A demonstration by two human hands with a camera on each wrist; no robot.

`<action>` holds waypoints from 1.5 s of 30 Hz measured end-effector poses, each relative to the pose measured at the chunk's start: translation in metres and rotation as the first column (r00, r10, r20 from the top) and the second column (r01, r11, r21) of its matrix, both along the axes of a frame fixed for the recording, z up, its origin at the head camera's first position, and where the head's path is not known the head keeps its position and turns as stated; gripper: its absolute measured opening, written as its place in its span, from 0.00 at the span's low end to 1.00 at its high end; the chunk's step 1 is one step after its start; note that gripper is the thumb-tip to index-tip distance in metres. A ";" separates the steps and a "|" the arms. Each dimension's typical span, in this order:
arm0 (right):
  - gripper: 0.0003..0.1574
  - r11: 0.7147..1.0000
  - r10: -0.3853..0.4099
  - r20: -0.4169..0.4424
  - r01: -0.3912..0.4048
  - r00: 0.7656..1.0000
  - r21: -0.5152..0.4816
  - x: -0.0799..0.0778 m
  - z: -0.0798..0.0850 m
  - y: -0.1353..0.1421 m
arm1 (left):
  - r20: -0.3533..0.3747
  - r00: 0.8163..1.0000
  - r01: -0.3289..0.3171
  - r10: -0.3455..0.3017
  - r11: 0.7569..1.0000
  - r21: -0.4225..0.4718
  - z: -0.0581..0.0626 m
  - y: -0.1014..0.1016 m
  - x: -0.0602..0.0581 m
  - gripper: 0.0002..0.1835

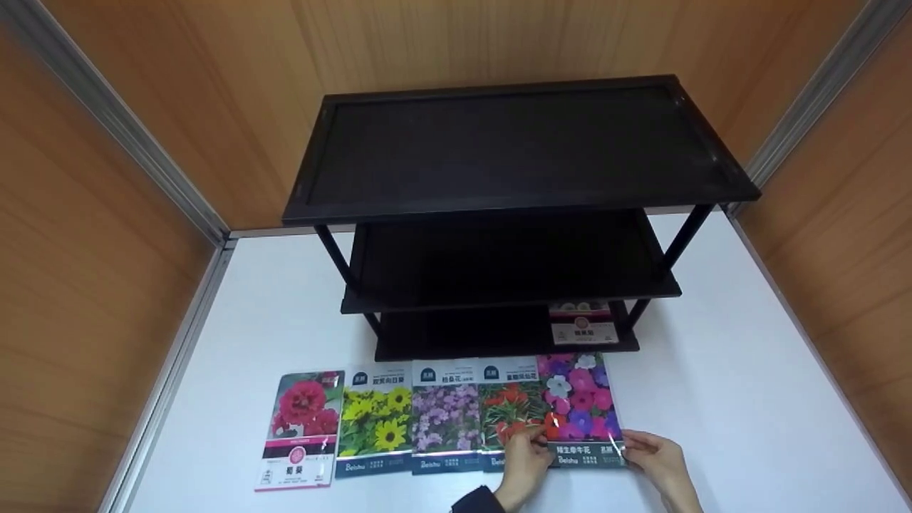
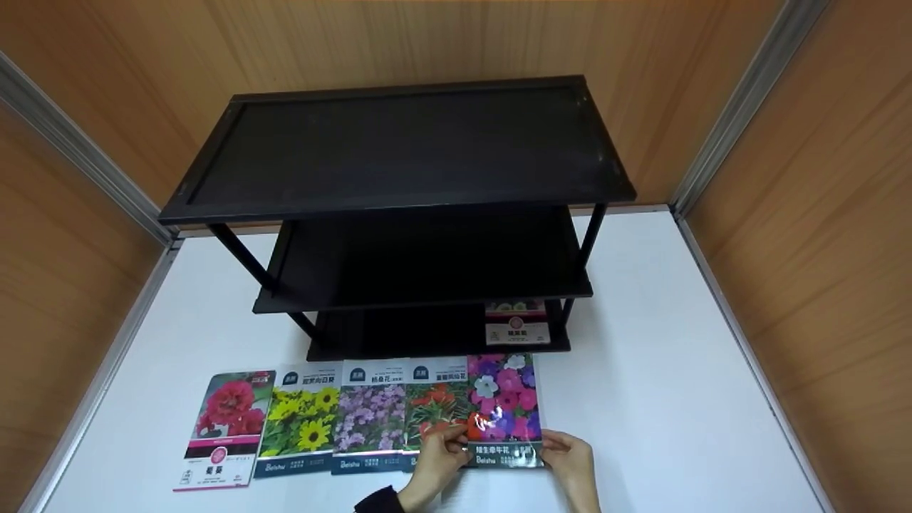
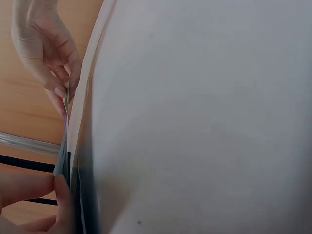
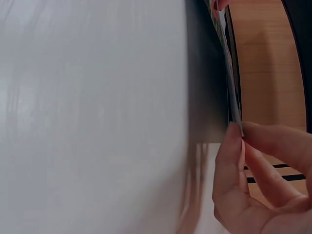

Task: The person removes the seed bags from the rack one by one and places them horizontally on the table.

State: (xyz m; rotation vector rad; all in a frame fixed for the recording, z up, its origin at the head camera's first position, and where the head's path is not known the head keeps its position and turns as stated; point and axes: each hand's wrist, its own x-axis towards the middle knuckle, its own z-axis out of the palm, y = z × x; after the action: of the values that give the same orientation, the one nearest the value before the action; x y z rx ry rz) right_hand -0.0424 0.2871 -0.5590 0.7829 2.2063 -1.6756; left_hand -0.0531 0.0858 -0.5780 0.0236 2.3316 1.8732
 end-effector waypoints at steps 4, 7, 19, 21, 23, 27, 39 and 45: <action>0.22 0.999 0.018 -0.012 -0.017 1.000 0.035 0.000 -0.001 -0.001 | -0.028 1.000 0.004 -0.005 0.999 -0.039 0.000 0.001 0.000 0.21; 0.21 0.997 0.034 -0.039 -0.031 0.999 0.072 -0.001 0.000 -0.002 | -0.032 0.999 0.010 -0.013 0.998 -0.063 0.000 0.002 0.000 0.21; 0.20 0.985 0.088 -0.062 -0.078 0.994 0.151 -0.001 -0.003 -0.004 | -0.016 0.999 0.043 -0.045 0.992 -0.120 0.001 0.001 0.000 0.21; 0.20 0.986 0.091 -0.050 -0.083 0.995 0.145 0.000 -0.004 -0.003 | -0.027 0.999 0.042 -0.046 0.991 -0.128 0.000 0.000 0.001 0.21; 0.20 0.986 0.089 -0.032 -0.084 0.995 0.144 0.000 -0.006 -0.002 | -0.044 0.998 0.039 -0.045 0.990 -0.136 0.000 0.000 0.001 0.20; 0.21 0.985 0.095 -0.019 -0.091 0.995 0.146 0.000 -0.008 -0.001 | -0.075 0.996 0.027 -0.038 0.990 -0.136 -0.001 0.000 0.002 0.20; 0.20 0.994 0.087 -0.019 -0.086 0.996 0.066 0.000 -0.004 0.007 | -0.092 0.996 -0.026 0.008 0.980 -0.198 0.003 -0.002 0.000 0.20; 0.22 0.990 0.067 0.009 -0.068 0.998 0.120 -0.007 0.001 0.004 | -0.004 1.000 -0.011 0.011 0.994 -0.112 0.011 -0.003 -0.009 0.18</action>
State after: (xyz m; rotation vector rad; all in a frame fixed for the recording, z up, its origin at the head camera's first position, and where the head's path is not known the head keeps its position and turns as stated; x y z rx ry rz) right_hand -0.0498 0.2914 -0.5582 0.7312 2.3211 -1.5201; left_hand -0.0616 0.0825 -0.5672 0.0016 2.4400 1.7453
